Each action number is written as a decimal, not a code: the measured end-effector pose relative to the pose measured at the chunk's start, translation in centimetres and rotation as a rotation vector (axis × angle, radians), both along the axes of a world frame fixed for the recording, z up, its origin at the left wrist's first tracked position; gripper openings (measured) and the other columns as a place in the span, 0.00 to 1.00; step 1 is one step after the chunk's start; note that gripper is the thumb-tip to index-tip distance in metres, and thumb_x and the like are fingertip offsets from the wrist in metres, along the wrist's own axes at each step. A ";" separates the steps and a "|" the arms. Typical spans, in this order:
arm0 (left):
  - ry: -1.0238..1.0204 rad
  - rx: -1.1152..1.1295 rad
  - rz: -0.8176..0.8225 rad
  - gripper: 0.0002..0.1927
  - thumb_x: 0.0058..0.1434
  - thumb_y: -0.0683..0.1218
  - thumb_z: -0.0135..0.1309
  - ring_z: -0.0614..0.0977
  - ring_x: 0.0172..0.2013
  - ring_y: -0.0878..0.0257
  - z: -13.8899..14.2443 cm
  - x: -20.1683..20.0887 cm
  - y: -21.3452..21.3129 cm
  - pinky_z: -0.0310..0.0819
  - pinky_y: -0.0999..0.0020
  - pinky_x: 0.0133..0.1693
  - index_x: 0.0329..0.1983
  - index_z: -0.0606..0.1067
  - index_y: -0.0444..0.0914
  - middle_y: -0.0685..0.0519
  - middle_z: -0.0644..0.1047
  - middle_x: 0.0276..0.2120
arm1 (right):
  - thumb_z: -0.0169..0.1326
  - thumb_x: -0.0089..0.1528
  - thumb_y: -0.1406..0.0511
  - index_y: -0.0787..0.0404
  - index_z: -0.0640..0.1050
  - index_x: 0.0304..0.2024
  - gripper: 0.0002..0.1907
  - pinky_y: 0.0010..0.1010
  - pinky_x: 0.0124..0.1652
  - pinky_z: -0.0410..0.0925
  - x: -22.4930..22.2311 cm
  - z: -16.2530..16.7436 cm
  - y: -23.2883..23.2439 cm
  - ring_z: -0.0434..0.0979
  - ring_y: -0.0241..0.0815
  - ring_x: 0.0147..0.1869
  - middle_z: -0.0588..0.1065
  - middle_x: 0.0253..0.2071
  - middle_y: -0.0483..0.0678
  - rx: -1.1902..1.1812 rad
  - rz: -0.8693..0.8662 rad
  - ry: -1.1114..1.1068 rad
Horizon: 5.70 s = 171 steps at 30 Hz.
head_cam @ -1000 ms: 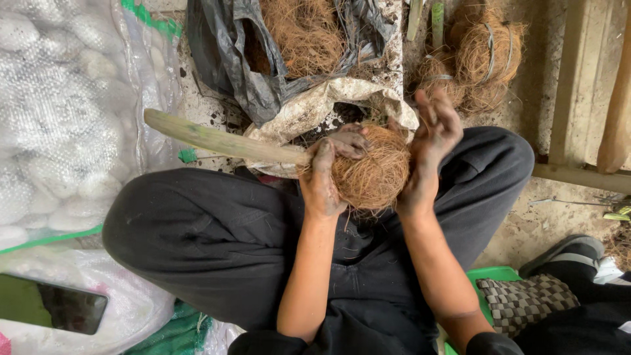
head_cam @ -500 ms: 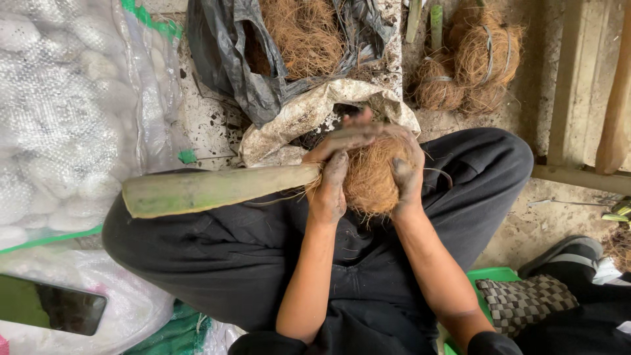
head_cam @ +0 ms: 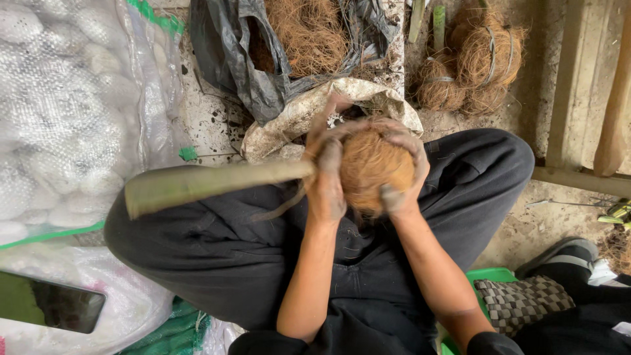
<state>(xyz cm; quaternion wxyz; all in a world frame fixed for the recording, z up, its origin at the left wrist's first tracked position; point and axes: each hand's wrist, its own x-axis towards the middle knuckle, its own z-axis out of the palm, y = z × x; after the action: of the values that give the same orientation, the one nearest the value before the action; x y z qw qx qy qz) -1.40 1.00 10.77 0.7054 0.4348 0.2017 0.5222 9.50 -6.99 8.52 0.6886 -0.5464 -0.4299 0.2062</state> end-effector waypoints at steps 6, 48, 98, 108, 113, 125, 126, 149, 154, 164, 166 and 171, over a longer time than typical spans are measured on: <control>-0.140 -0.028 0.058 0.20 0.85 0.53 0.44 0.84 0.48 0.58 -2.2 0.2 0.2 0.71 0.53 0.65 0.45 0.78 0.36 0.48 0.82 0.43 | 0.62 0.62 0.39 0.64 0.68 0.65 0.45 0.44 0.72 0.60 -0.5 1.8 0.3 0.66 0.50 0.70 0.66 0.64 0.56 -0.196 0.097 0.188; -0.325 -0.826 0.100 0.16 0.70 0.51 0.52 0.85 0.40 0.55 -1.9 -1.2 0.5 0.84 0.59 0.42 0.49 0.75 0.32 0.45 0.80 0.43 | 0.51 0.61 0.31 0.49 0.69 0.68 0.44 0.55 0.74 0.59 0.2 2.7 2.5 0.57 0.58 0.83 0.52 0.78 0.54 0.085 0.305 -0.004; -0.050 0.174 -0.390 0.12 0.73 0.53 0.55 0.72 0.68 0.53 -1.8 -2.4 2.2 0.69 0.48 0.69 0.53 0.82 0.47 0.51 0.77 0.59 | 0.62 0.60 0.54 0.61 0.70 0.62 0.32 0.38 0.70 0.63 0.1 3.1 -1.4 0.66 0.44 0.71 0.66 0.63 0.49 -0.265 0.198 0.404; -0.496 -0.365 -0.300 0.12 0.69 0.42 0.45 0.80 0.60 0.49 -3.0 -2.1 2.0 0.74 0.49 0.67 0.44 0.79 0.35 0.43 0.80 0.50 | 0.46 0.64 0.34 0.50 0.51 0.75 0.47 0.58 0.80 0.45 0.5 5.6 1.0 0.40 0.53 0.86 0.43 0.79 0.53 -0.212 0.084 -0.166; -0.434 -0.709 -0.189 0.13 0.69 0.43 0.47 0.79 0.53 0.52 -1.7 -2.6 1.0 0.76 0.55 0.55 0.49 0.77 0.32 0.43 0.78 0.51 | 0.57 0.61 0.37 0.50 0.63 0.65 0.40 0.63 0.74 0.60 -1.2 4.8 1.0 0.51 0.61 0.81 0.43 0.78 0.54 0.038 -0.072 -0.239; 0.252 0.186 0.107 0.24 0.72 0.63 0.46 0.61 0.68 0.51 0.7 -0.2 0.9 0.53 0.46 0.71 0.51 0.75 0.40 0.50 0.64 0.67 | 0.58 0.62 0.43 0.65 0.79 0.53 0.34 0.41 0.65 0.66 0.3 1.3 -1.0 0.76 0.50 0.66 0.77 0.59 0.57 -0.305 -0.071 -0.069; 0.146 0.073 0.010 0.29 0.70 0.66 0.47 0.63 0.67 0.54 0.2 0.0 0.9 0.55 0.47 0.69 0.53 0.75 0.37 0.52 0.63 0.68 | 0.59 0.62 0.41 0.65 0.76 0.58 0.37 0.43 0.66 0.66 0.2 1.5 -1.0 0.74 0.51 0.68 0.74 0.61 0.58 -0.322 -0.055 -0.042; -0.298 -0.356 -0.070 0.19 0.76 0.55 0.48 0.82 0.53 0.50 -2.1 0.1 0.0 0.71 0.40 0.58 0.49 0.81 0.36 0.44 0.83 0.50 | 0.63 0.59 0.36 0.57 0.54 0.74 0.56 0.47 0.80 0.53 -0.4 2.3 0.5 0.53 0.53 0.84 0.54 0.77 0.56 -0.133 0.020 -0.087; -0.244 -0.560 0.017 0.19 0.72 0.57 0.46 0.76 0.59 0.52 -0.8 0.0 -0.6 0.61 0.41 0.63 0.50 0.80 0.41 0.47 0.78 0.54 | 0.66 0.56 0.46 0.52 0.65 0.71 0.46 0.43 0.75 0.59 -0.3 1.7 0.9 0.59 0.50 0.80 0.58 0.77 0.51 0.046 0.039 -0.293; -0.138 -0.070 -0.022 0.18 0.83 0.55 0.47 0.84 0.54 0.54 -3.4 0.3 0.1 0.68 0.50 0.67 0.49 0.82 0.40 0.49 0.84 0.49 | 0.67 0.56 0.40 0.57 0.55 0.77 0.58 0.44 0.78 0.55 -0.7 3.1 0.3 0.53 0.53 0.85 0.53 0.79 0.57 -0.233 0.089 0.425; -0.246 -0.405 0.000 0.18 0.79 0.54 0.46 0.82 0.53 0.52 -2.8 0.1 -0.3 0.69 0.47 0.63 0.50 0.81 0.38 0.46 0.83 0.49 | 0.64 0.58 0.40 0.52 0.55 0.78 0.55 0.41 0.80 0.52 -0.9 2.9 1.3 0.47 0.46 0.87 0.47 0.81 0.50 -0.048 0.100 0.106; -0.134 -0.197 0.027 0.16 0.78 0.51 0.46 0.76 0.68 0.54 -0.4 0.6 0.0 0.62 0.49 0.77 0.56 0.79 0.39 0.49 0.80 0.59 | 0.68 0.56 0.44 0.58 0.66 0.66 0.45 0.49 0.76 0.57 -0.4 1.8 1.5 0.55 0.56 0.82 0.55 0.78 0.62 -0.057 0.080 0.082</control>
<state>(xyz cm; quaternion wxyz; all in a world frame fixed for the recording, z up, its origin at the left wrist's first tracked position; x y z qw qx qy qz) -0.83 1.00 10.35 0.7495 0.3250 0.2103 0.5370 9.09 -5.52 10.35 0.6810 -0.5392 -0.4168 0.2678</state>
